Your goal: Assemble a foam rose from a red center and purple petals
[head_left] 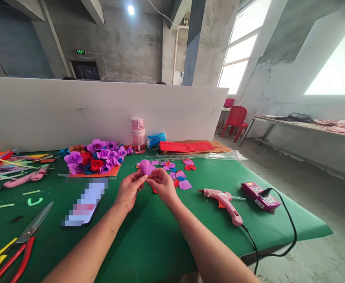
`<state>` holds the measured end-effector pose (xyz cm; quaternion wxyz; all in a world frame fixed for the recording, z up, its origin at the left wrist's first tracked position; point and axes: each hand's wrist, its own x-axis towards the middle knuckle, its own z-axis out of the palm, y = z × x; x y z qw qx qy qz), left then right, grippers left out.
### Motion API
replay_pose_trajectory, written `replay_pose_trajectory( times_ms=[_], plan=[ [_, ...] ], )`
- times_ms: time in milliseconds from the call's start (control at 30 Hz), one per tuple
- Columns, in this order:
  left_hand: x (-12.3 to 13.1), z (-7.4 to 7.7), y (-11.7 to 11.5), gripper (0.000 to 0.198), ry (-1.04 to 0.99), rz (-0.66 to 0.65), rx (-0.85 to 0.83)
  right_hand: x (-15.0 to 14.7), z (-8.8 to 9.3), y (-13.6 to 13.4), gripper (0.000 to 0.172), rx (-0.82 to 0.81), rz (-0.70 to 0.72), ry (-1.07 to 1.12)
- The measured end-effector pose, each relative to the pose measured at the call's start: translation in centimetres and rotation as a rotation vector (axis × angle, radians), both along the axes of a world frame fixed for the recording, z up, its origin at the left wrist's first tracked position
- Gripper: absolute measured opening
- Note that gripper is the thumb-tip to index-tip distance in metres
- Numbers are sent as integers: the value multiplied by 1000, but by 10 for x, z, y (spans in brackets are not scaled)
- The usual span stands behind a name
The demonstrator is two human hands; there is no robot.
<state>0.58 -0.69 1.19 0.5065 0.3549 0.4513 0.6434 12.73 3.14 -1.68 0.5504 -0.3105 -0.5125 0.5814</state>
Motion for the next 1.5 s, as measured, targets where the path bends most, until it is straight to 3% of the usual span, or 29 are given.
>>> replay_pose_trajectory(
  times_ms=[100,267,600,867,1167,1233,1333,1500],
  plan=[
    [-1,2,-1,41,-28,22,-12,4,5,-1,29,16,-25,-21],
    [-2,4,-2,43,-42,-23,-45,7,10,-2,28,-41,68,19],
    [-3,0,0,47,4,-17,-29,6,6,-3,32,-31,106,8],
    [-2,1,1,51,62,46,-4,1,-2,0,36,100,95,-103],
    [-4,-3,5,50,144,131,39,-3,-1,-11,56,414,-28,-322],
    [-5,-2,4,50,124,105,30,-1,3,-10,50,379,-69,-302],
    [-4,2,1,49,70,42,24,4,7,-5,34,194,-93,-193],
    [-2,6,-2,42,57,14,60,8,12,-4,28,-18,21,-48]
  ],
)
